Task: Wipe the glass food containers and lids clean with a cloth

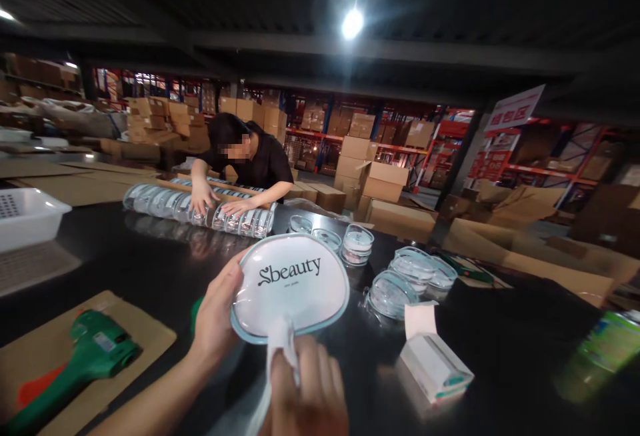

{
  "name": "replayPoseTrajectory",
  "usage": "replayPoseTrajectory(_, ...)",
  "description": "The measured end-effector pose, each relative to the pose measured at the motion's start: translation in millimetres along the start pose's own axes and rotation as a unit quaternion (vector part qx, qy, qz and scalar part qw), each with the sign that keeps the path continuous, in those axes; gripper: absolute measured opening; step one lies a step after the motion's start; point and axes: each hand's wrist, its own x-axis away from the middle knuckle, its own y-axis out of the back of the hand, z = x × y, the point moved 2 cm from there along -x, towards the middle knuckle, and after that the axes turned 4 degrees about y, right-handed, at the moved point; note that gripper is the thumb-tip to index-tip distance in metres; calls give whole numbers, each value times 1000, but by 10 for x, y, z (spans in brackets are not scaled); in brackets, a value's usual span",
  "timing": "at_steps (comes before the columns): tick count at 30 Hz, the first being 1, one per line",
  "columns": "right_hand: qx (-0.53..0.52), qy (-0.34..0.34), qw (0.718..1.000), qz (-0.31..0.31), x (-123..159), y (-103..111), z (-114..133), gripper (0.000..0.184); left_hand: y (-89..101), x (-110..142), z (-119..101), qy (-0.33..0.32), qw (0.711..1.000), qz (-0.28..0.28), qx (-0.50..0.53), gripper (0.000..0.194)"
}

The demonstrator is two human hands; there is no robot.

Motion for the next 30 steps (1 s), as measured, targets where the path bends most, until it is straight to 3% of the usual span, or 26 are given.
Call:
replayPoseTrajectory(6, 104, -61, 993, -20, 84, 61, -304, 22, -48, 54, 11, -9, 1000, 0, -15, 40)
replayPoseTrajectory(10, 50, -16, 999, 7, 106, -9, -237, 29, -53, 73, -4, -11, 1000, -11, -8, 37)
replayPoseTrajectory(15, 110, -91, 989, -22, 105, 4, -303, 22, -41, 67, -21, -22, 999, -18, -34, 36)
replayPoseTrajectory(20, 28, -33, 999, 7, 114, -3, -311, 29, -26, 77, -5, -17, 999, -23, -42, 36)
replayPoseTrajectory(25, 90, -87, 991, -39, 68, -5, -275, 23, -23, 98, -10, -20, 998, -32, -46, 40)
replayPoseTrajectory(28, -87, -24, 995, 39, 30, -22, -96, 29, -44, 52, 41, -2, 999, -36, -10, 40)
replayPoseTrajectory(30, -214, -31, 972, 94, 64, 18, -47, 32, -43, -21, 96, 44, 995, -55, 68, 37)
